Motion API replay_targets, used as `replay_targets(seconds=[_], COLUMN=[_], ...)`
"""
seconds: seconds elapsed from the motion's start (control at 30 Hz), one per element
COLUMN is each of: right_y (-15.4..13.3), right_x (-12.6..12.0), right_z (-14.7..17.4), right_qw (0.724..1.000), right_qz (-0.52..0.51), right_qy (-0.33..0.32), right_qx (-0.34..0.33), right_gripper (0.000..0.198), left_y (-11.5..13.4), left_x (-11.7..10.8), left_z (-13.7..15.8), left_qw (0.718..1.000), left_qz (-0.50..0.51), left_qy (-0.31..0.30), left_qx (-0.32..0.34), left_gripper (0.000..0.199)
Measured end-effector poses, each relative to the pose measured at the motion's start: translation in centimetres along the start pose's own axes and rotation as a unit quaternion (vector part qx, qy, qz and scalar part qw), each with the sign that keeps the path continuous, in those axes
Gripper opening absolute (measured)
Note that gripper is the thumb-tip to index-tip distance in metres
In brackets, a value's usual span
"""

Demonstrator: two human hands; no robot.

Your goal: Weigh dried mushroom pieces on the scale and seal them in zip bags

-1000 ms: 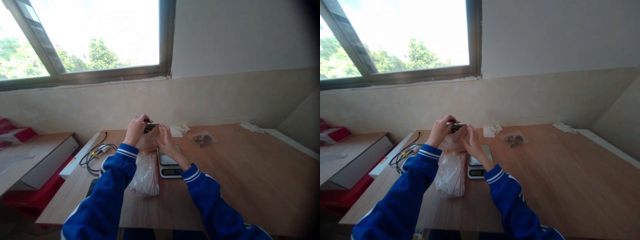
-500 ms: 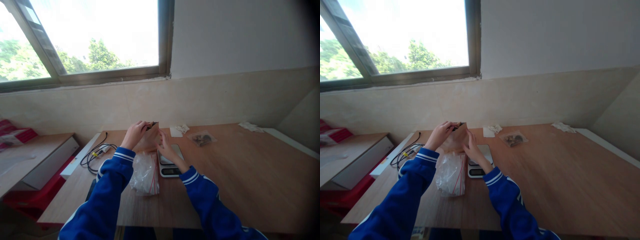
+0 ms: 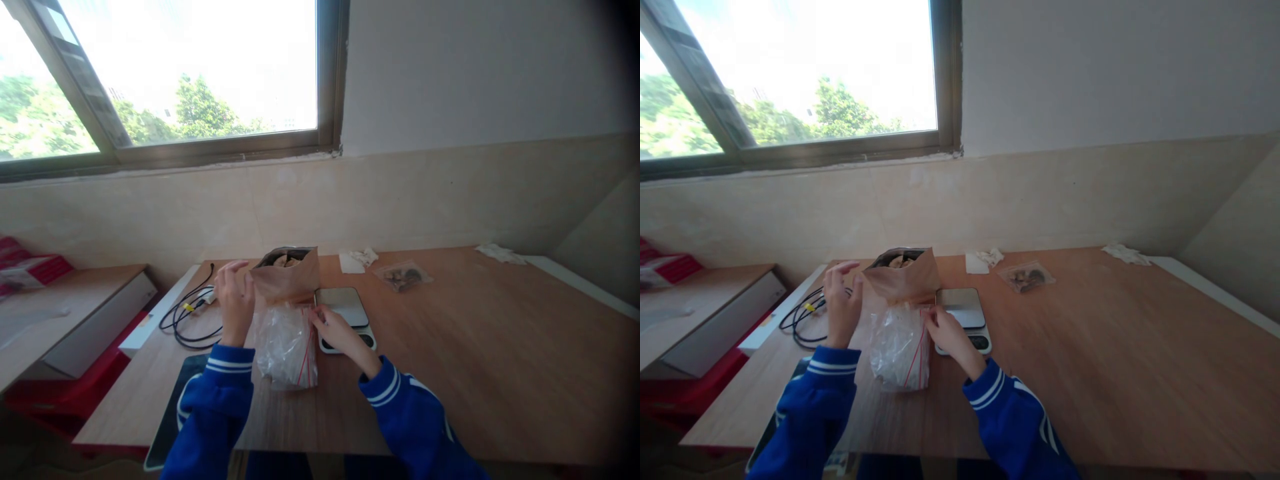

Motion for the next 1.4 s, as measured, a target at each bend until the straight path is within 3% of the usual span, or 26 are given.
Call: replay_targets(seconds=[0.07, 0.2, 0.27, 0.43, 0.67, 0.8, 0.97, 1.1, 1.23, 1.3, 1.4], right_y=[0.3, 0.2, 0.2, -1.2, -2.6, -3.5, -3.9, -3.7, -2.7, -2.3, -1.6], right_x=[0.8, 2.3, 2.8, 3.8, 1.7, 0.1, -0.7, -1.0, -0.9, -0.8, -0.7], right_z=[0.9, 1.5, 1.4, 1.2, 1.1, 1.5, 2.5, 3.3, 3.7, 3.8, 4.3], right_qw=[0.999, 0.995, 0.99, 0.957, 0.935, 0.936, 0.951, 0.959, 0.963, 0.966, 0.966], right_qz=[-0.022, -0.084, -0.133, -0.285, -0.353, -0.348, -0.281, -0.206, -0.182, -0.176, -0.168], right_qy=[-0.009, -0.014, -0.013, -0.051, -0.001, 0.048, 0.132, 0.195, 0.198, 0.189, 0.193], right_qx=[0.037, 0.052, 0.048, 0.007, 0.002, -0.003, -0.003, -0.018, 0.004, 0.017, 0.04], right_gripper=[0.032, 0.033, 0.033, 0.038, 0.043, 0.041, 0.038, 0.034, 0.035, 0.036, 0.038], left_y=[-3.9, -8.7, -9.0, -6.5, -4.7, -3.9, -3.3, -2.7, -2.6, -3.1, -3.8], left_x=[-1.0, 2.2, 3.0, 3.8, 3.3, 3.6, 6.1, 6.5, 5.7, 5.7, 5.9], left_z=[3.2, 10.7, 13.2, 13.1, 11.2, 12.4, 15.1, 14.9, 14.1, 14.2, 15.1], left_qw=[0.993, 0.946, 0.925, 0.92, 0.935, 0.912, 0.869, 0.894, 0.913, 0.9, 0.855], left_qz=[0.023, 0.067, 0.09, 0.155, 0.177, 0.221, 0.26, 0.248, 0.245, 0.265, 0.295], left_qy=[0.027, -0.162, -0.198, -0.206, -0.159, -0.154, -0.182, -0.166, -0.155, -0.173, -0.221], left_qx=[-0.11, -0.272, -0.312, -0.297, -0.261, -0.31, -0.379, -0.334, -0.286, -0.3, -0.365], left_gripper=[0.021, 0.038, 0.048, 0.047, 0.042, 0.048, 0.055, 0.044, 0.038, 0.041, 0.051])
Point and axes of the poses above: each hand's wrist, its own z-axis away from the middle knuckle, its own x-axis out of the palm, y = z × x, the point moved 9 cm from there along -z, towards the middle knuckle, and after that the axes turned 9 degrees about z, right-handed, at the moved point
